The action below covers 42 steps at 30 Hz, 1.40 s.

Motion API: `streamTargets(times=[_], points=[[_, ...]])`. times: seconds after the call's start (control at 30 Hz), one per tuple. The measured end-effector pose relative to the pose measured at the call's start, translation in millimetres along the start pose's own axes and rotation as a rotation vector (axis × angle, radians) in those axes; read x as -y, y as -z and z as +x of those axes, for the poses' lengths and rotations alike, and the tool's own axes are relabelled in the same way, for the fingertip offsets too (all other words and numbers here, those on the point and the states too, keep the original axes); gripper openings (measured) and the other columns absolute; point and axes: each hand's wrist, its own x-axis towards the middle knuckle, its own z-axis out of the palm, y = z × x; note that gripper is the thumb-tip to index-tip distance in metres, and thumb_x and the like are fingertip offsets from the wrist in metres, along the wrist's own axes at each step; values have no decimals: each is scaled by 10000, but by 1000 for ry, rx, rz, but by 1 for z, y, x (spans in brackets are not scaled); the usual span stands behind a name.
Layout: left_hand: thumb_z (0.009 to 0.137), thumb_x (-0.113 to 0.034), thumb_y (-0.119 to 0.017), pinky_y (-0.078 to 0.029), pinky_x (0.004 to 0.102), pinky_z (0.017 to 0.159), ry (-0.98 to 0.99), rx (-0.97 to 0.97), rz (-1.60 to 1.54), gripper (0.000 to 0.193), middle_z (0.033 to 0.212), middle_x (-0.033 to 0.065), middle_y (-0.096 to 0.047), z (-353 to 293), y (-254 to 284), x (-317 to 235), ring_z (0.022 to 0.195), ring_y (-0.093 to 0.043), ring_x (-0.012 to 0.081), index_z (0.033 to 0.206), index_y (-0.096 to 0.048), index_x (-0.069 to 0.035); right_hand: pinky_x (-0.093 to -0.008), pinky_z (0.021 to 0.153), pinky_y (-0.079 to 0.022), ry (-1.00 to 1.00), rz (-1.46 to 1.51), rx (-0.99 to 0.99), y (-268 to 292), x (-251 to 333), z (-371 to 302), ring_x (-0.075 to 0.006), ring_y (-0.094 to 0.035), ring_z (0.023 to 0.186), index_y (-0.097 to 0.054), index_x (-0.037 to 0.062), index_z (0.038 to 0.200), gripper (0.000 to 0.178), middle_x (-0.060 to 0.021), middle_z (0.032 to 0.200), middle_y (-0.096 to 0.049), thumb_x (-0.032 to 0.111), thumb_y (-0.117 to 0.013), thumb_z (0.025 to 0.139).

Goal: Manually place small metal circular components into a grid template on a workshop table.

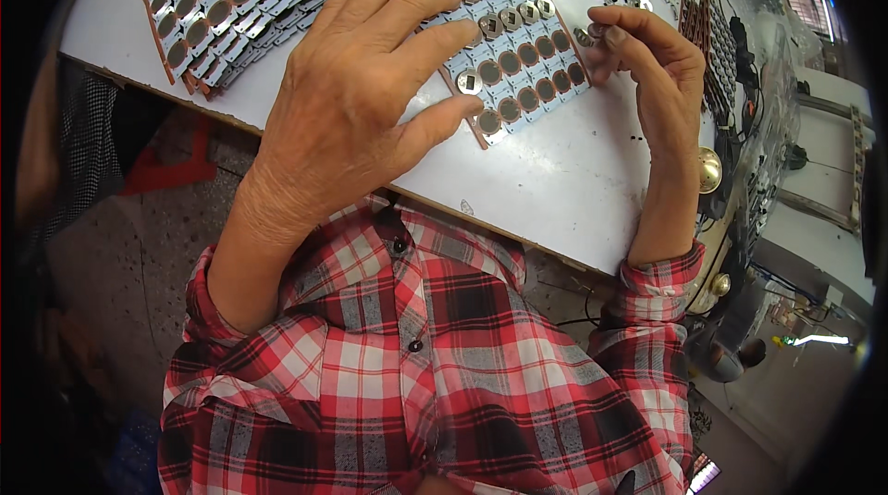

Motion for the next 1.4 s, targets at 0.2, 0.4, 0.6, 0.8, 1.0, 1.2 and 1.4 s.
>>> streamTargets(times=[0.2,0.4,0.6,0.8,1.0,1.2,1.4], points=[[699,-156,-865,-491,464,1058,-9,-8,8,494,1267,136,-693,0,0,0,1252,-609,351,1163,-736,-44,-266,646,-576,-3,142,24,1,1,0,-126,-706,747,-729,-40,1162,217,-106,966,-744,60,-682,975],[707,-152,-864,-488,458,1058,-5,-5,0,491,1260,135,-697,-1,-1,1,1252,-612,343,1169,-737,-47,-293,645,-594,49,147,112,1,0,-2,-142,-717,780,-728,-40,1145,200,-108,968,-742,39,-684,966],[707,-146,-867,-490,459,1054,-8,-5,10,493,1261,133,-695,-1,0,1,1244,-619,335,1171,-735,-49,-322,733,-605,82,229,187,-9,5,-5,-182,-718,837,-724,-48,1150,213,-130,1032,-725,37,-673,962],[694,-140,-876,-495,455,1054,-5,-24,-3,509,1255,136,-694,-3,-1,2,1237,-619,339,1173,-734,-46,-352,784,-613,-77,408,332,-15,14,-6,-185,-722,872,-709,-64,1180,253,-138,1057,-726,39,-653,956],[697,-153,-877,-500,448,1041,-35,-21,36,506,1257,135,-693,5,2,-4,1229,-621,342,1169,-734,-45,-316,790,-602,-3,237,204,-27,16,-11,-171,-729,907,-708,-24,1171,245,-111,1053,-745,27,-732,932],[706,-147,-870,-502,441,1036,-37,-29,12,493,1259,134,-692,5,0,-2,1231,-618,340,1169,-733,-46,-211,724,-511,147,-74,240,-32,19,-15,-81,-681,844,-727,-21,1033,113,-41,961,-733,-17,-726,919],[775,-194,-854,-489,472,1031,-706,-648,66,480,1230,217,-648,18,-53,60,1204,-591,388,1160,-691,44,-225,729,-494,214,-395,250,-27,21,-15,-74,-658,836,-725,4,1031,141,-6,926,-685,-40,-708,899]])
